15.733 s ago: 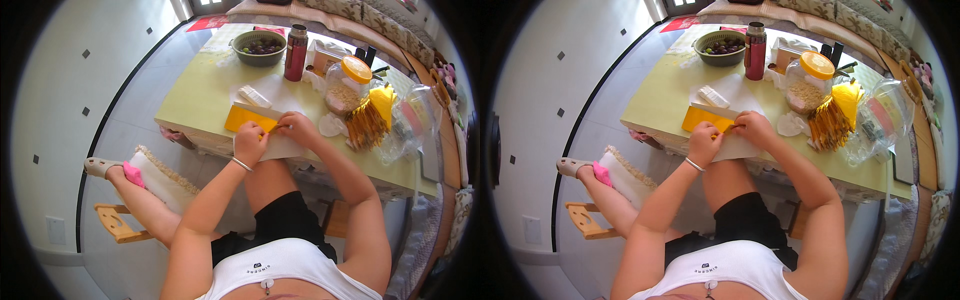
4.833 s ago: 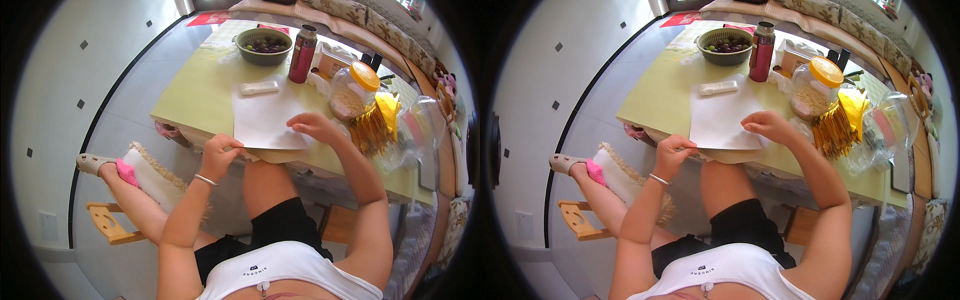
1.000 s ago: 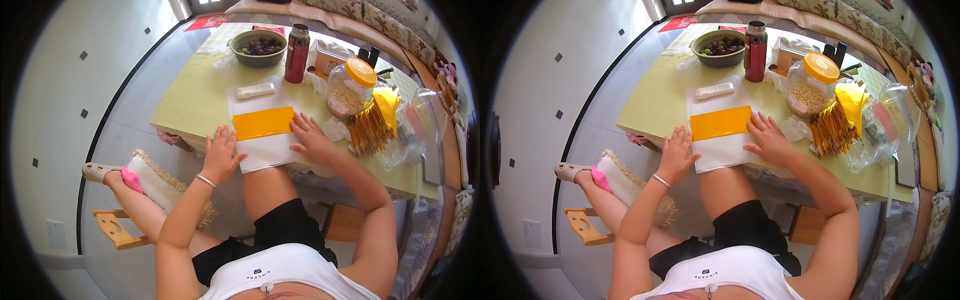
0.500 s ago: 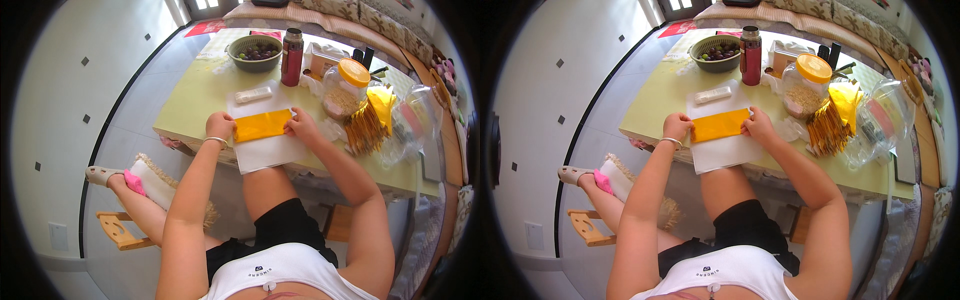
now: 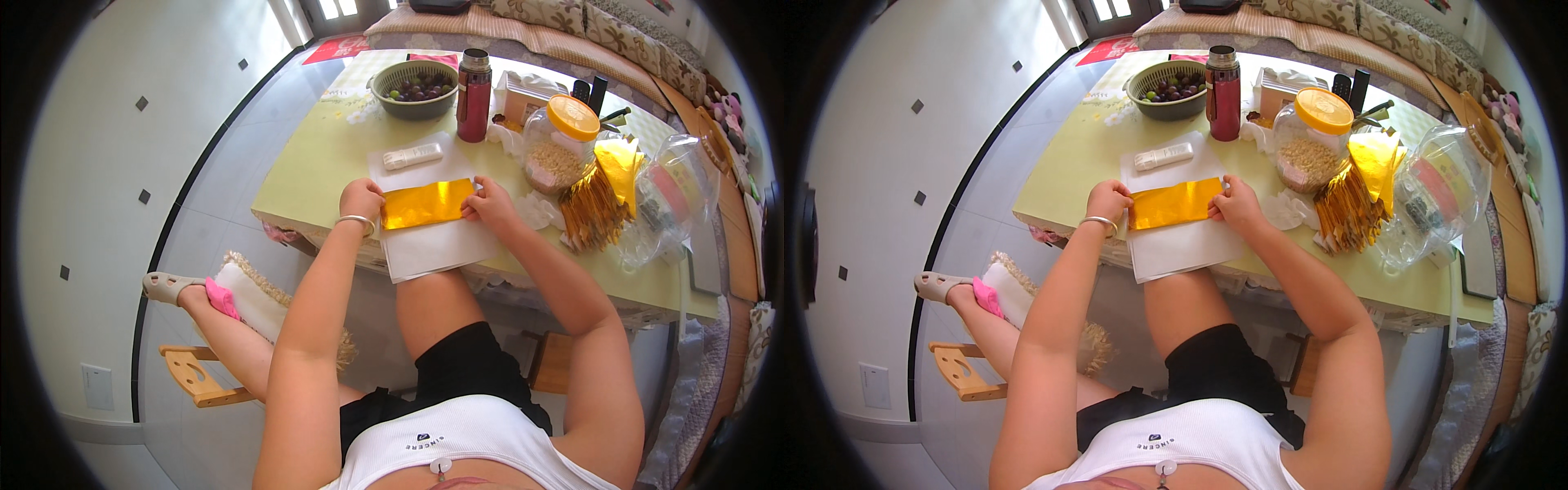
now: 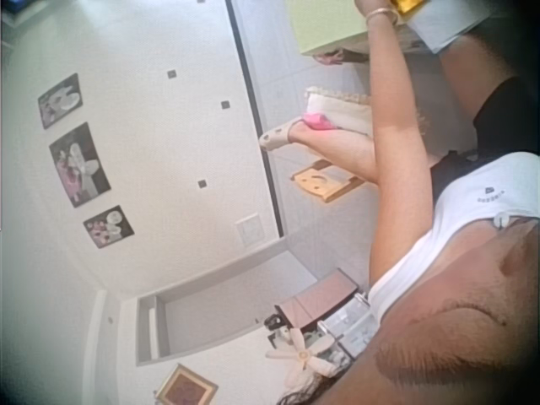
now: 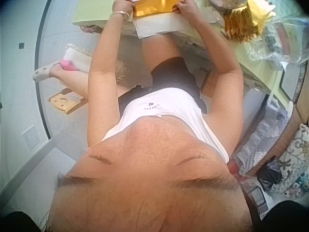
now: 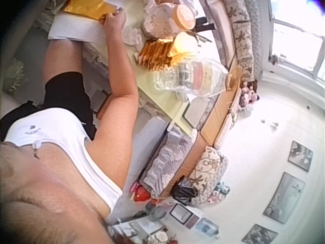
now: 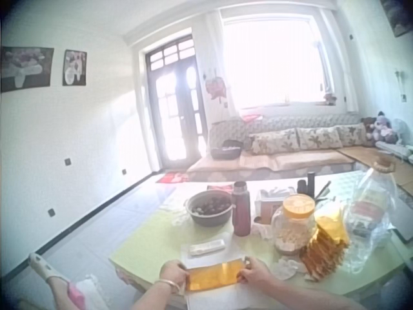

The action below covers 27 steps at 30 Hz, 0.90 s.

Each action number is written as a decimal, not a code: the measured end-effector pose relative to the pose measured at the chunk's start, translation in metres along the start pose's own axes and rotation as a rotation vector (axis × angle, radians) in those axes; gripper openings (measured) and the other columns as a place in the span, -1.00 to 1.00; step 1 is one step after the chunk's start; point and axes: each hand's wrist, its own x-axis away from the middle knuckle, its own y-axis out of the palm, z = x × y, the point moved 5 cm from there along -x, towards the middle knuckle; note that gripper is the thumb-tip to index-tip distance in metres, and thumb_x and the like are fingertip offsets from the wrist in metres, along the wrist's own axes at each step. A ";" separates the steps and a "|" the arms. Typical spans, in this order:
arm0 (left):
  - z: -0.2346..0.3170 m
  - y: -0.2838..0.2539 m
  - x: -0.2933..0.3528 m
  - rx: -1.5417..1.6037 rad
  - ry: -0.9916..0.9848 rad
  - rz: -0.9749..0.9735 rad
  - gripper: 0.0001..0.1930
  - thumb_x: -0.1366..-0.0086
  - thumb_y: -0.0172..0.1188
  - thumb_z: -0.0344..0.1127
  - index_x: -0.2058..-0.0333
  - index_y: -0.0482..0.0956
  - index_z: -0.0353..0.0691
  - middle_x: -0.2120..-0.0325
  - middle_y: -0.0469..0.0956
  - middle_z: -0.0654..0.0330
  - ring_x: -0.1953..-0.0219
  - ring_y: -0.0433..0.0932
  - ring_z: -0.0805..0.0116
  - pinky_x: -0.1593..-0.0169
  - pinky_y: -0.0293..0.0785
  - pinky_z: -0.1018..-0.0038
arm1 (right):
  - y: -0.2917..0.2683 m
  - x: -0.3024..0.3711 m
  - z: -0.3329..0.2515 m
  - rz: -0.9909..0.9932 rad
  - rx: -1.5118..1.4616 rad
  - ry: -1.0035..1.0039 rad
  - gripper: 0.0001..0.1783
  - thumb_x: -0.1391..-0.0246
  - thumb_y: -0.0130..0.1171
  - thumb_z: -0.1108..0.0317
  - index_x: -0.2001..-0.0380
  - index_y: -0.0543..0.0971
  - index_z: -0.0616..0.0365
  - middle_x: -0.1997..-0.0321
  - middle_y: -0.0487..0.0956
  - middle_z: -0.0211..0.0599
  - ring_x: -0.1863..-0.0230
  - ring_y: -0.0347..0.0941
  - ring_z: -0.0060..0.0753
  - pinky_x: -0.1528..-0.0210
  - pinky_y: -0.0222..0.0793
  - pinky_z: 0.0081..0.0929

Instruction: The person sits at a table and folds a sheet of yellow paper into a smaller shape by hand. They repeatedly fold the paper, press the creases, and adjust the edges before placing the folded item on the table.

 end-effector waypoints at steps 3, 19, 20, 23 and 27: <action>0.006 -0.005 0.013 0.195 0.012 0.004 -0.88 -0.07 0.22 -0.62 0.39 0.56 -0.31 0.51 0.57 0.20 0.49 0.62 0.37 0.44 0.55 0.49 | -0.001 0.000 0.001 0.011 -0.068 0.030 -0.37 -0.16 0.00 0.61 -0.30 0.15 0.41 0.36 0.58 -0.11 0.48 0.57 -0.39 0.46 0.55 -0.52; -0.008 0.000 0.056 0.749 -0.196 -0.036 -0.92 -0.30 0.21 -0.49 0.33 0.53 -0.41 0.39 0.66 -0.02 0.39 0.71 0.23 0.31 0.69 0.50 | -0.012 -0.004 0.002 0.050 -0.299 0.181 -0.87 -0.25 0.15 0.34 0.26 0.50 0.18 0.39 0.64 -0.19 0.46 0.64 -0.34 0.46 0.60 -0.49; -0.008 -0.001 0.057 0.746 -0.198 -0.040 -0.91 -0.30 0.22 -0.48 0.34 0.54 -0.40 0.39 0.66 0.00 0.39 0.71 0.24 0.31 0.68 0.51 | -0.012 -0.003 0.002 0.044 -0.301 0.185 -0.87 -0.25 0.15 0.34 0.26 0.50 0.17 0.40 0.65 -0.19 0.47 0.64 -0.34 0.46 0.60 -0.49; -0.006 -0.006 0.062 0.690 -0.167 -0.050 -0.90 -0.29 0.25 -0.45 0.36 0.56 -0.37 0.41 0.66 0.05 0.40 0.71 0.29 0.33 0.67 0.54 | -0.015 0.004 -0.003 0.024 -0.177 0.193 -0.85 -0.24 0.17 0.31 0.27 0.52 0.18 0.40 0.65 -0.18 0.47 0.65 -0.33 0.49 0.58 -0.50; -0.008 -0.006 0.064 0.533 -0.107 -0.084 -0.88 -0.25 0.30 -0.43 0.40 0.58 -0.35 0.45 0.65 0.12 0.42 0.70 0.35 0.36 0.64 0.57 | -0.023 0.007 -0.005 -0.021 0.006 0.206 -0.82 -0.21 0.19 0.31 0.30 0.53 0.22 0.46 0.65 -0.18 0.55 0.61 -0.37 0.56 0.52 -0.53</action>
